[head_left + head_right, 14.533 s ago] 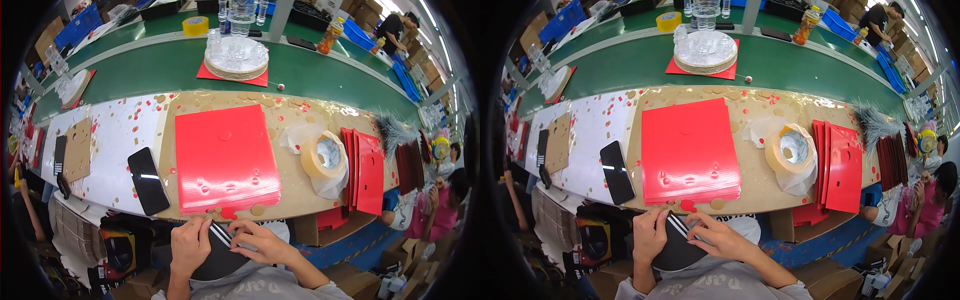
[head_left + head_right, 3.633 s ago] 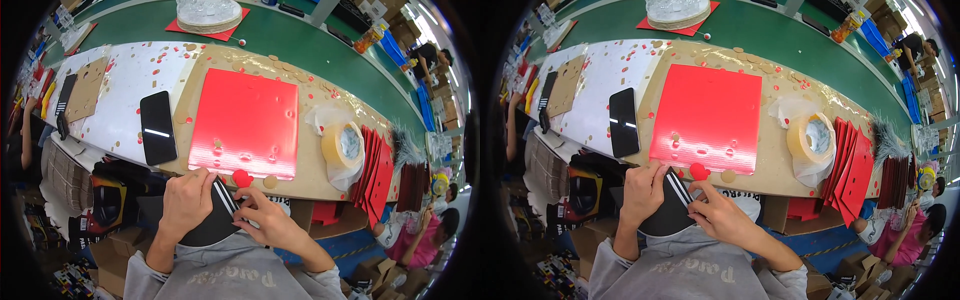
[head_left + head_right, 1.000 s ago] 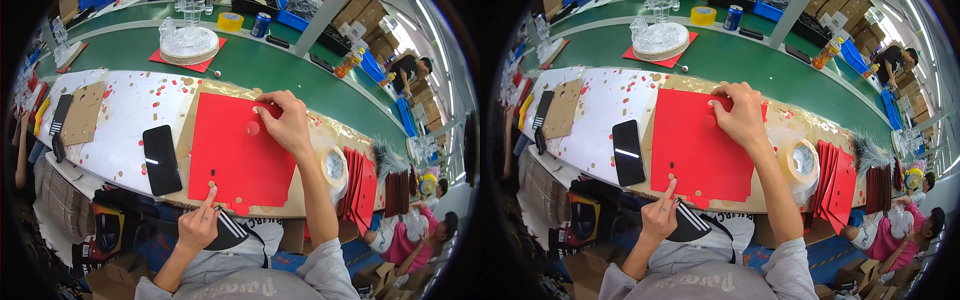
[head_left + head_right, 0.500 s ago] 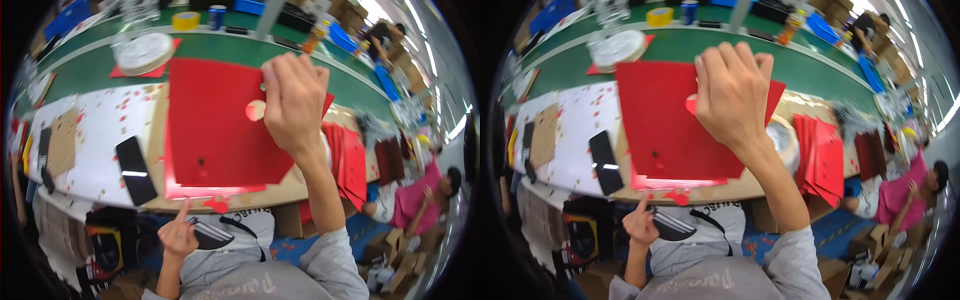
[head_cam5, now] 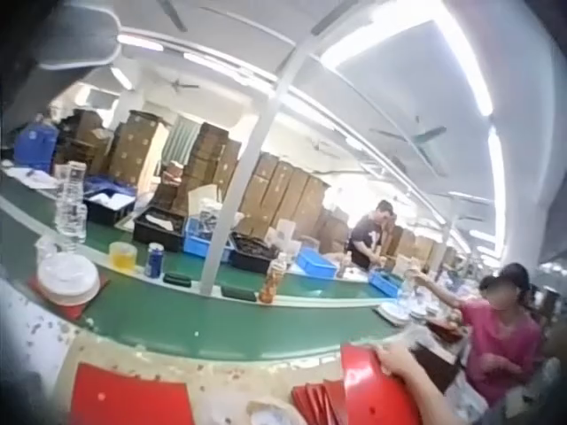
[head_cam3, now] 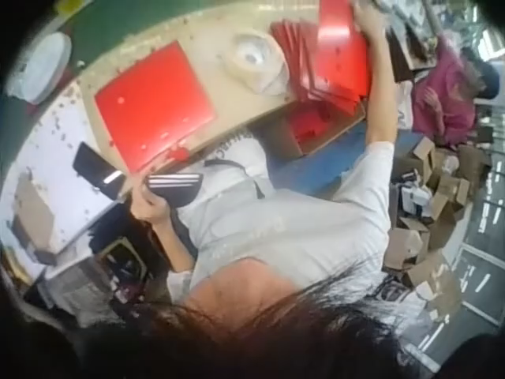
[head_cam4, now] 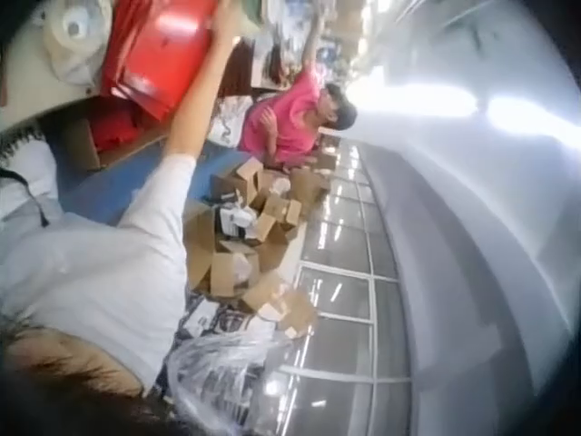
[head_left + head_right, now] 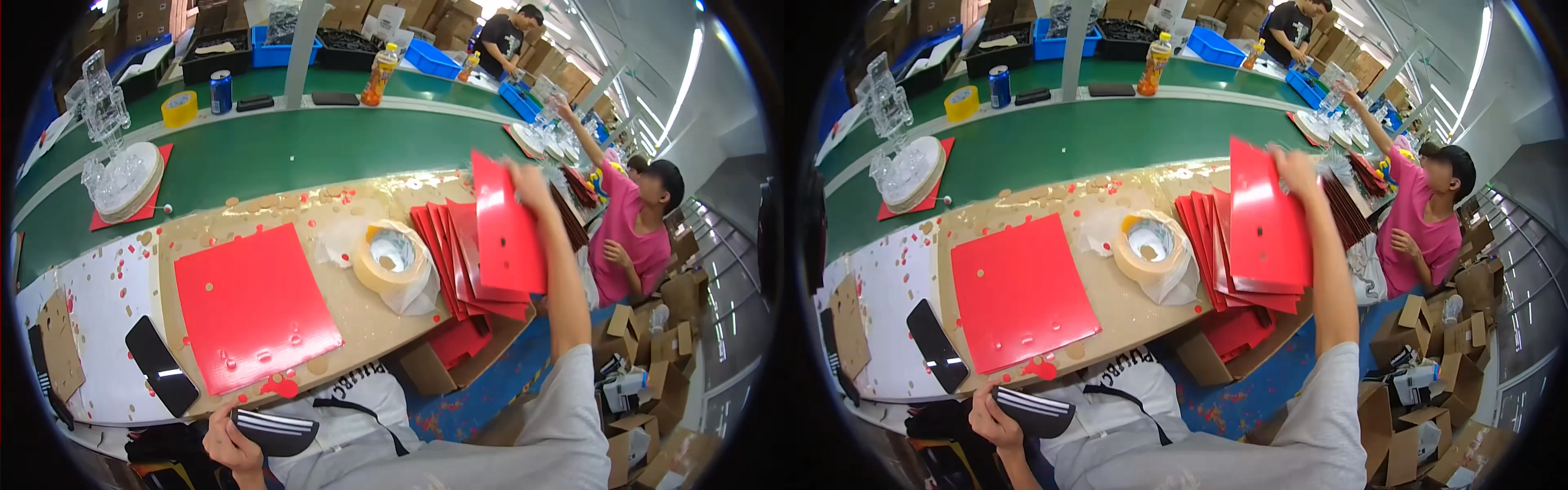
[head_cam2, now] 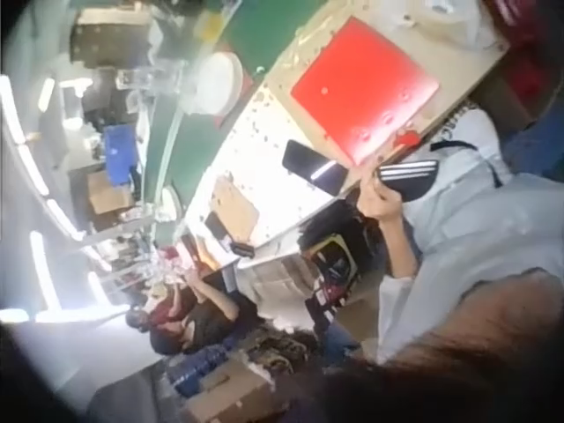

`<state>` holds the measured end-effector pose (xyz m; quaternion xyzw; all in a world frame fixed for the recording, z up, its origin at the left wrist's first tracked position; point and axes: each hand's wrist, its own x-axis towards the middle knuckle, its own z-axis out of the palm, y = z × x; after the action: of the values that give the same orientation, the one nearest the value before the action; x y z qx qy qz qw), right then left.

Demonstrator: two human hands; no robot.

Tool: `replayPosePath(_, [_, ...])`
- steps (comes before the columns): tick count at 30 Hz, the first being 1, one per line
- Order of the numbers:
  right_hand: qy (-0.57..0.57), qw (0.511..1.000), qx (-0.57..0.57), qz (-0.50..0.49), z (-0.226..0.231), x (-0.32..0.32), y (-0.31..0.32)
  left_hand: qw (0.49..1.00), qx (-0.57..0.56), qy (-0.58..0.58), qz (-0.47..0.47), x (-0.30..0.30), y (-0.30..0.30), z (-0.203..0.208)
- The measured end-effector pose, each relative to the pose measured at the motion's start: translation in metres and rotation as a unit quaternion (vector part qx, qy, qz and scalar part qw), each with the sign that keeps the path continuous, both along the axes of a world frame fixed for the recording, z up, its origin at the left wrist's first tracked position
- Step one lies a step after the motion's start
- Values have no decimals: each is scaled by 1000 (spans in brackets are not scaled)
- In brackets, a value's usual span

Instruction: The person is assembling red plastic binders by applying stickers and attaching them to black components.

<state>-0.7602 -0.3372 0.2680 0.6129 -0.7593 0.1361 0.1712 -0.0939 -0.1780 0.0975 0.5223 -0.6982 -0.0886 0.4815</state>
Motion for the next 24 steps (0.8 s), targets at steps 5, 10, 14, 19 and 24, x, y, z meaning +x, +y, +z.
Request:
replayPosePath(5, [-172, 982, 24, -72, -91, 9, 16, 1000, 9, -16, 22, 2, 9, 9])
replayPosePath(10, [-108, 992, -58, -14, -116, 9, 6, 999, 30, -18, 18, -4, 5, 25])
replayPosePath(14, [-165, 962, -176, 128, -73, 103, -3, 985, 143, -72, 68, -11, 3, 48])
replayPosePath(19, [-298, 863, 24, 407, -39, 318, 89, 988, 137, -35, 66, -34, -18, 56])
replayPosePath(24, [-342, 740, 89, 572, -93, 402, 123, 986, 139, -64, 65, -35, -24, 70])
